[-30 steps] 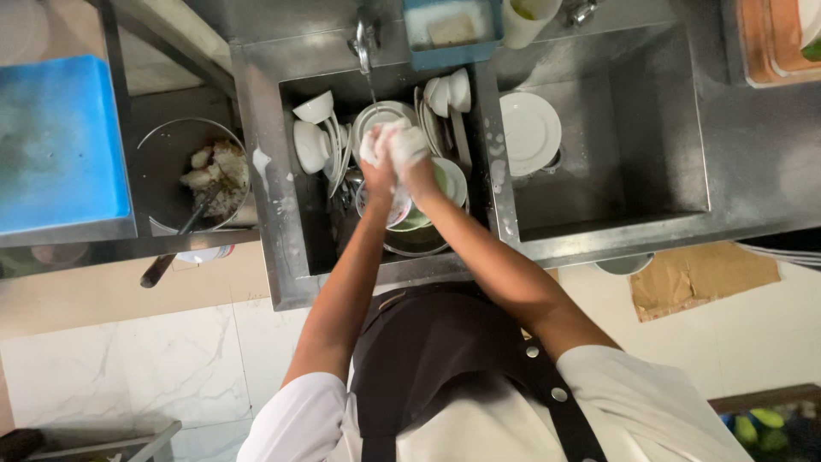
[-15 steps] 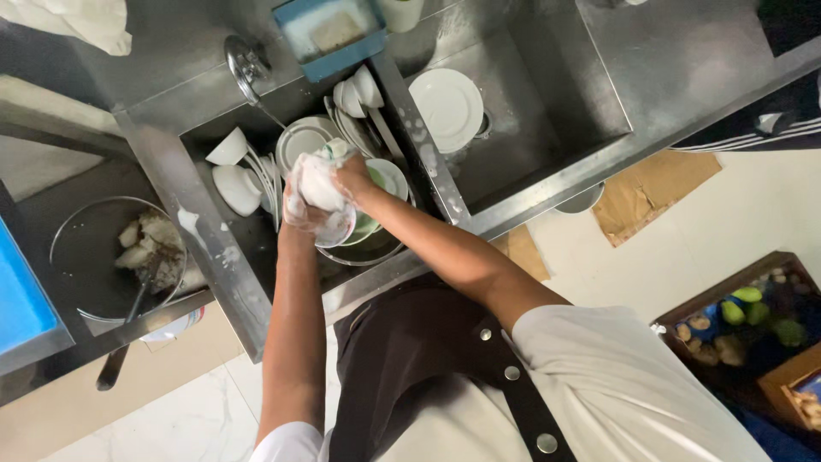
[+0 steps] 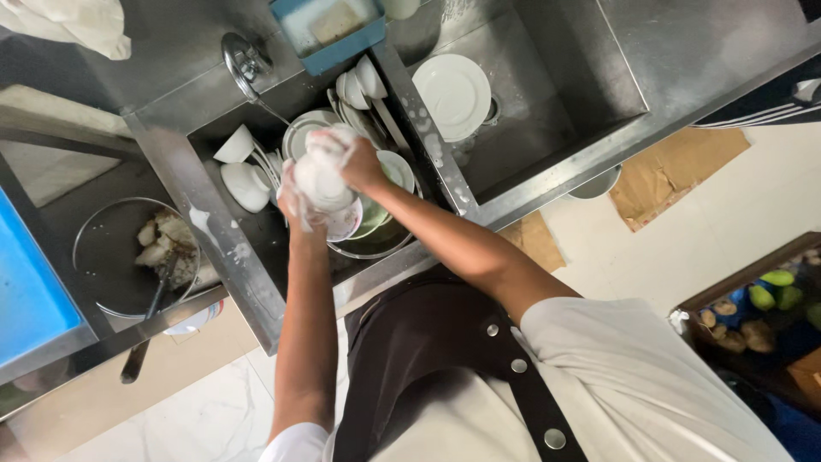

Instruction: The person washes dishes in a double-basin stainless steel sink. They rinse a plastic container, wash their hands, scrub the sink surface, then wash several plates and bowls using a sponge and running water, placing cleaned items into the adjacent basin.

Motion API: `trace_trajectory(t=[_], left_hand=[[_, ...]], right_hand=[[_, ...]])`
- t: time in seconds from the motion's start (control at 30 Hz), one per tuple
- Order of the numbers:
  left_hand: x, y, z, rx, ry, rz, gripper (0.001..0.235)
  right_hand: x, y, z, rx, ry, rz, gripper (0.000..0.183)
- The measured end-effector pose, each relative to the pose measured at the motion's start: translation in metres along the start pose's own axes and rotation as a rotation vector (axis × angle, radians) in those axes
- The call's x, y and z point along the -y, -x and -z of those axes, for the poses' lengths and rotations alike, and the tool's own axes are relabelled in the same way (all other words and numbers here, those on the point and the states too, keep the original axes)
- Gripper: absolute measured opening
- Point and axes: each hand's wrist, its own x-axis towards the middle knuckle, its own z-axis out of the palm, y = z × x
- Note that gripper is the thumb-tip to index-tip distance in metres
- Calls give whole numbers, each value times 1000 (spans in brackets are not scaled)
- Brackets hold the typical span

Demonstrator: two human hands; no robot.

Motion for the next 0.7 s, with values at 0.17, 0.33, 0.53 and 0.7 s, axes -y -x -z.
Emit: trace_trajectory(t=[0.17,0.33,0.53,0.7], left_hand=[[10,9,4,-13,-58,-32,51],[41,2,5,20,-222,-176,47],[29,-29,-11,160,25,641,65],[52,10,-59,106,-110,1012,66]], right_hand=[[-40,13,-8,-45,-714,-611,53],[-34,10,-9,-43,-733,-543,49],[-42,20,56,457,-375,-354,44],[-91,38,147,212,-147,-339,41]])
